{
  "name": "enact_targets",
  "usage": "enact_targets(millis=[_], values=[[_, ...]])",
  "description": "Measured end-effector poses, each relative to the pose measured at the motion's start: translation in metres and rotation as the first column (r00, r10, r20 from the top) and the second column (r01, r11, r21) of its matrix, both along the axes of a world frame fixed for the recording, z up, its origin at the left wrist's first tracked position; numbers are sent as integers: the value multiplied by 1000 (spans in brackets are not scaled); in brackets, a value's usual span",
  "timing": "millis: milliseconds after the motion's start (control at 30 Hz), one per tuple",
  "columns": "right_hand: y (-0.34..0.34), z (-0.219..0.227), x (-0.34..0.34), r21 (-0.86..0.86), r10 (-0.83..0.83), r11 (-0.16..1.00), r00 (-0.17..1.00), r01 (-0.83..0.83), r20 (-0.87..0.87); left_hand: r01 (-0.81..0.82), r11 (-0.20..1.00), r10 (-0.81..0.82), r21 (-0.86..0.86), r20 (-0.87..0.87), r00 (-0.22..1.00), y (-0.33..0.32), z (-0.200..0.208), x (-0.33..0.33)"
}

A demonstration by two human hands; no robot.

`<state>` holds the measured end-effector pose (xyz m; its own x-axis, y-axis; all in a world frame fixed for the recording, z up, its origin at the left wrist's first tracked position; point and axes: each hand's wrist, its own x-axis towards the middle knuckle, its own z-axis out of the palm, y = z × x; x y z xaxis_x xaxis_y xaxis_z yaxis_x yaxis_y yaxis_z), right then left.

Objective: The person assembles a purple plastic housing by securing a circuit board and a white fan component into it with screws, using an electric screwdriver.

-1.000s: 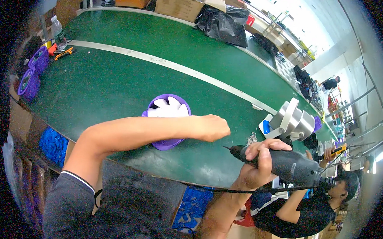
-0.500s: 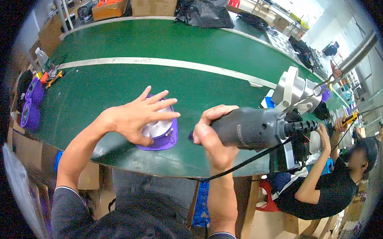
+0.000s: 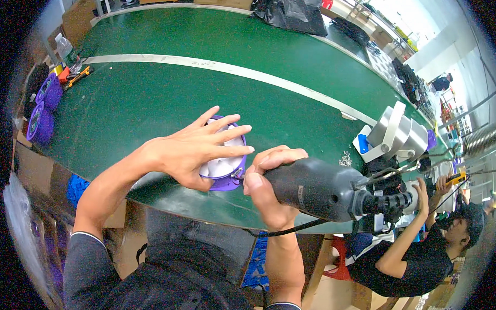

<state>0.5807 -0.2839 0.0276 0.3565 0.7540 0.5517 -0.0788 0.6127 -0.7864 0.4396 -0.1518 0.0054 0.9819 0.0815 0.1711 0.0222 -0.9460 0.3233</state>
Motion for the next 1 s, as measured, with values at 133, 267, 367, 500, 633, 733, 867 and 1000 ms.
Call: enact_targets(millis=[133,267,367,500,633,733,867,1000], values=[[1,1,-2,-7,3,1000,1000,-3,0,-1,1000,1,-3,0,1000,-1,2,-1],[2,2,-3,-48,-14,999,1000,14,6,-8,1000,8,-10,-3,1000,-2,1,0],[4,-1,0,-58,7,998,1000,-6,19,2,1000,-2,2,9,1000,-3,0,3],[9,3,-2,-165,7,986,1000,-8,-8,-6,998,4,63,27,1000,-4,1,1],[12,5,4,-163,156,976,987,-146,49,0,997,3,79,-32,999,-2,0,1],[10,0,15,-136,262,958,963,-251,67,-9,998,4,65,70,998,-4,-6,4],[6,4,21,-84,303,951,951,-298,62,-90,995,83,51,126,989,-7,-7,4],[-8,14,30,22,172,984,982,-174,71,-85,996,85,38,10,996,-4,-1,2]])
